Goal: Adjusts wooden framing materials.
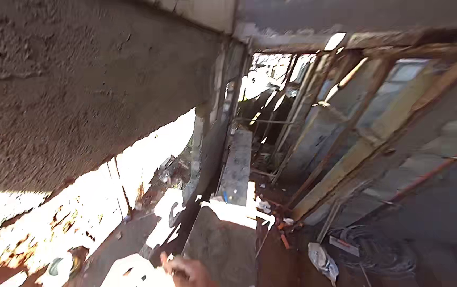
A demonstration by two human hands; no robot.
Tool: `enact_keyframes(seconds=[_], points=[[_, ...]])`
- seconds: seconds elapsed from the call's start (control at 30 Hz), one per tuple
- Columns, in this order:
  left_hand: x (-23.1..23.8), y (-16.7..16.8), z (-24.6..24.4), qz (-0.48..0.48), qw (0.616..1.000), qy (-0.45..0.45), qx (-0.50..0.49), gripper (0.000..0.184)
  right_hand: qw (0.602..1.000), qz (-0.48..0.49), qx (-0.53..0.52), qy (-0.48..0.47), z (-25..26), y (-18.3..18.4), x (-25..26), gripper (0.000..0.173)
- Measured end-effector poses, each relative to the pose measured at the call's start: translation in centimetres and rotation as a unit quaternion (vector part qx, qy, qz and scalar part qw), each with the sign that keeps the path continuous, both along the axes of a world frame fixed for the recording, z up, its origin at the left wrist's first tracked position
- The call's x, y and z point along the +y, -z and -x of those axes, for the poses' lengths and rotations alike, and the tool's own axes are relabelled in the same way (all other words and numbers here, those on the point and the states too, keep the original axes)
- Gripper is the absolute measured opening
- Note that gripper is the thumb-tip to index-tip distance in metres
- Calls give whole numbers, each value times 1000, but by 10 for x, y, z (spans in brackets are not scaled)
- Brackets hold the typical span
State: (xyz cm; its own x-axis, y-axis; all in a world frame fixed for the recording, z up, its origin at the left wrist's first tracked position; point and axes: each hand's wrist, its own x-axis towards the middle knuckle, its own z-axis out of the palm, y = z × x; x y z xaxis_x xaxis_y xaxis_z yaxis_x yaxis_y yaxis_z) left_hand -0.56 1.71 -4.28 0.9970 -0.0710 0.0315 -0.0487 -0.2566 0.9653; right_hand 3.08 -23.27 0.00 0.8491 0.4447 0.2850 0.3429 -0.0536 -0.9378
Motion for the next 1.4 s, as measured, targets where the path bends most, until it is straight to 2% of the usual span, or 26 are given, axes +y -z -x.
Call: enact_keyframes(seconds=[0.03, 0.07, 0.13, 0.17, 0.2, 0.27, 0.3, 0.37, 0.4, 0.47, 0.53, 0.57, 0.6, 0.67, 0.73, 0.8, 0.87, 0.9, 0.97, 1.03, 1.07, 1.1, 1.17, 1.23, 1.33, 1.4], points=[[-11, 10, 8, 63, 997, -24, 35, 14, 998, -29, 42, -27, -8, 28, 6, 24], [-26, 16, 17, 82, 994, -36, 65, 16, 996, -23, 85, -14, -17, 36, 12, 26], [-50, 28, 40, 24, 996, 21, 79, 19, 989, 58, 125, 47, -34, 40, 18, 27], [-57, 32, 43, -35, 995, 56, 73, 25, 987, 100, 106, 73, -40, 43, 20, 28], [-60, 20, 45, -94, 990, 80, 71, 29, 984, 139, 71, 85, -43, 46, 21, 29], [-52, -33, 39, -185, 977, 77, 71, 30, 979, 194, -10, 67, -41, 55, 24, 27], [-39, -57, 31, -215, 974, 56, 49, 27, 977, 205, -48, 42, -37, 59, 26, 27], [0, -73, 6, -228, 973, 5, -32, 21, 981, 173, -85, -27, -25, 66, 31, 26], [21, -67, -6, -204, 978, -18, -52, 16, 985, 145, -68, -65, -17, 65, 35, 24], [46, -28, -15, -97, 993, -63, -31, 13, 988, 86, 31, -124, -7, 50, 42, 22], [31, 28, 2, 42, 991, -114, 54, 13, 990, 63, 73, -103, -10, 34, 49, 24], [12, 49, 18, 71, 986, -114, 97, 13, 993, 68, 59, -75, -17, 31, 52, 26], [-6, 59, 33, 62, 986, -84, 130, 13, 995, 84, 39, -43, -27, 32, 55, 28], [-32, 40, 49, -20, 990, 5, 139, 23, 990, 138, -8, 11, -43, 40, 60, 32], [-31, -16, 44, -128, 986, 39, 96, 27, 981, 184, -55, 5, -48, 54, 63, 29], [-2, -59, 21, -204, 979, 15, 21, 22, 976, 179, -115, -40, -40, 63, 68, 23], [43, -72, -5, -215, 976, -29, -1, 18, 977, 157, -107, -92, -25, 57, 75, 20], [61, -64, -11, -185, 981, -54, 7, 16, 980, 143, -79, -115, -18, 50, 77, 19], [73, -20, -4, -33, 993, -105, 34, 12, 986, 101, -14, -135, -13, 35, 79, 19], [39, 34, 24, 131, 976, -150, 86, 14, 992, 74, -4, -103, -19, 25, 84, 20], [15, 56, 38, 171, 964, -166, 115, 14, 994, 76, -11, -73, -25, 22, 87, 20], [-7, 66, 48, 170, 960, -177, 132, 14, 995, 92, -19, -44, -31, 22, 90, 21], [-33, 48, 60, 92, 975, -165, 115, 18, 989, 138, -45, -13, -46, 33, 94, 25], [-32, -2, 62, -7, 990, -112, 89, 22, 982, 169, -83, -10, -56, 53, 96, 27], [4, -68, 44, -116, 990, -82, 26, 19, 975, 187, -106, -52, -51, 66, 99, 26], [42, -78, 25, -151, 984, -93, -9, 17, 974, 174, -104, -101, -34, 61, 100, 24]])
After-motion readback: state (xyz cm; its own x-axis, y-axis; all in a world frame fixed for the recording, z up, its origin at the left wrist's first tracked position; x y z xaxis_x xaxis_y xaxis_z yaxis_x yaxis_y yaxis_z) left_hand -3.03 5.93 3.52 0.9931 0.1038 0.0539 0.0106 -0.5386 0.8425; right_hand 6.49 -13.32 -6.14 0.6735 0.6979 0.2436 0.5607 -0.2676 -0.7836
